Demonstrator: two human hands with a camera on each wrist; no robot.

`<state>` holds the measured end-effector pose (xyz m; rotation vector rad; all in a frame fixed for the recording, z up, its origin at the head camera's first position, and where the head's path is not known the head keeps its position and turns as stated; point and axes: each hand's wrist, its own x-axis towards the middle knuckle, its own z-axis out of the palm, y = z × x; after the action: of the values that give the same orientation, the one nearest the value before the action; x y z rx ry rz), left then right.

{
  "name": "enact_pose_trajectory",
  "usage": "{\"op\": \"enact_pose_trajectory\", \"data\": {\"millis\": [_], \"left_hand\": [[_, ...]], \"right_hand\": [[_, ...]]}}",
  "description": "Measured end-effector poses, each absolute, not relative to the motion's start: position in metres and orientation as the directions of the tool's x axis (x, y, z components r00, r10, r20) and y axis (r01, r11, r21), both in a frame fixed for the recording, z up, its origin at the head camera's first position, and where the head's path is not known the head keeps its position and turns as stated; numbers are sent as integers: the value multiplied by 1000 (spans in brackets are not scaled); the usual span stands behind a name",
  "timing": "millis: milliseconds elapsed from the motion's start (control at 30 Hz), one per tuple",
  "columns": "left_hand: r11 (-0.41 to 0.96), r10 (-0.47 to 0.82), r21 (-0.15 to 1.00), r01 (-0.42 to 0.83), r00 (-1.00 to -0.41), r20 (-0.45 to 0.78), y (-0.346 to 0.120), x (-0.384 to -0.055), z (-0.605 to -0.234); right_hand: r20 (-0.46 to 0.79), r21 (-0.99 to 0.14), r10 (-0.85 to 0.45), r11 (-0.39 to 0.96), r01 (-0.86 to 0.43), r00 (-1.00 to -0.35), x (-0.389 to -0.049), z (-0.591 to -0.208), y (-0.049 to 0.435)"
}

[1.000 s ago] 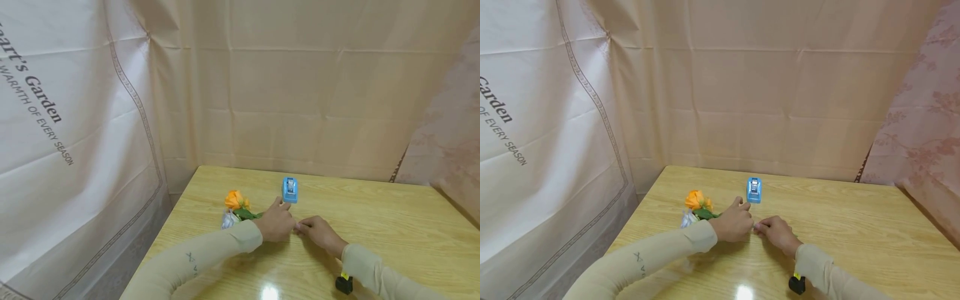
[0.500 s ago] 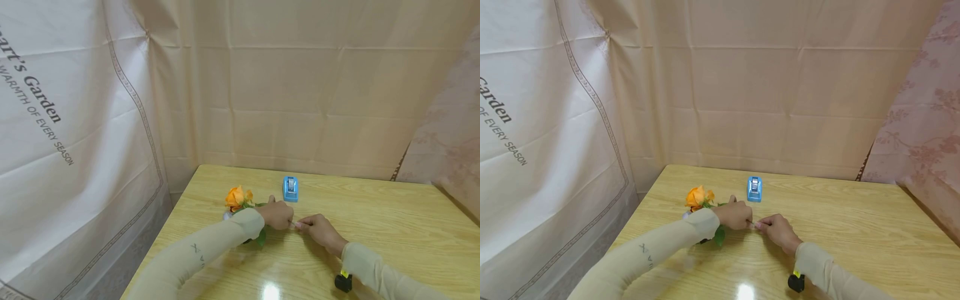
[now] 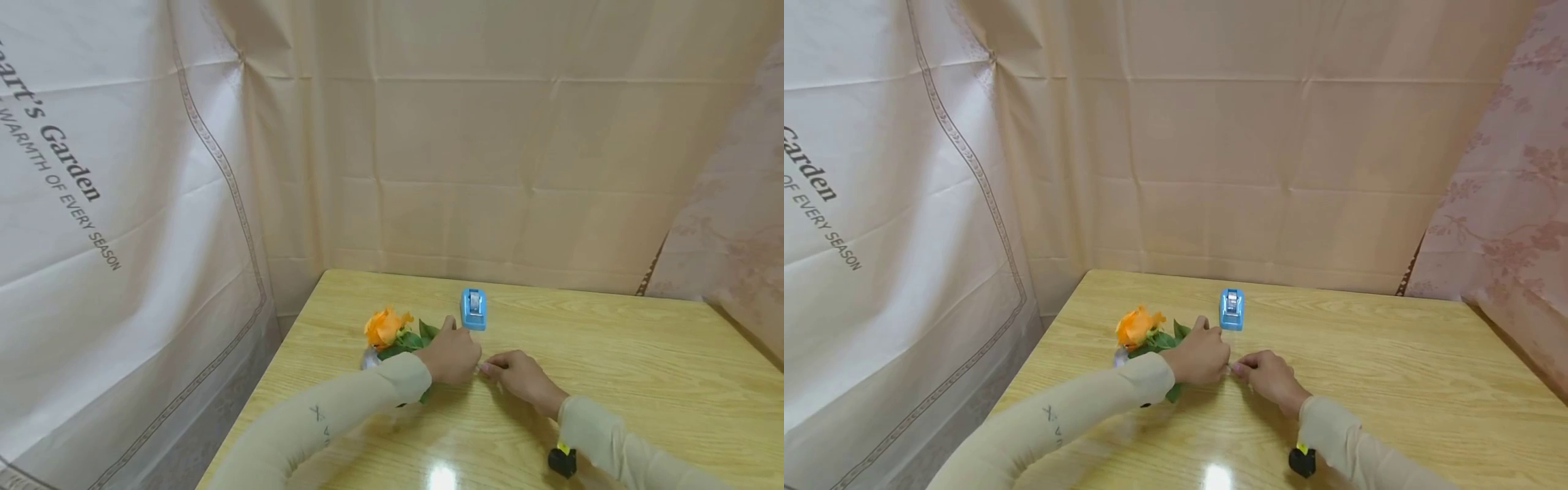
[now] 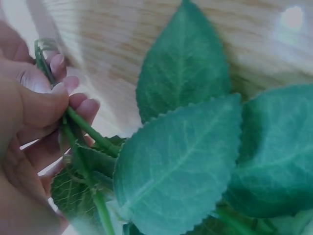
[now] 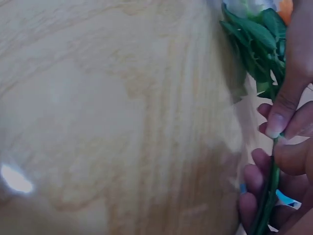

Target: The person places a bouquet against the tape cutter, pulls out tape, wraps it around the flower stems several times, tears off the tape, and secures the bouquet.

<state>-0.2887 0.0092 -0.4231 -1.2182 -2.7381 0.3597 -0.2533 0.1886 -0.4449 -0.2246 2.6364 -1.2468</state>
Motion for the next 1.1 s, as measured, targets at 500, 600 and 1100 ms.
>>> {"op": "enact_pose_trajectory", "data": {"millis": [500, 600, 1100], "left_hand": [[582, 781, -403, 707, -624, 34, 11, -286, -430], [572, 785, -427, 700, -618, 37, 9, -283, -428], [652, 739, -260, 712, -673, 9, 6, -293, -428]], "right_hand": [[-101, -720, -253, 686, -105, -962, -259, -444, 191], [-106, -713, -269, 691, -115, -957, -261, -442, 192], [-63, -736, -299, 658, -158, -952, -262, -446, 192]]}}
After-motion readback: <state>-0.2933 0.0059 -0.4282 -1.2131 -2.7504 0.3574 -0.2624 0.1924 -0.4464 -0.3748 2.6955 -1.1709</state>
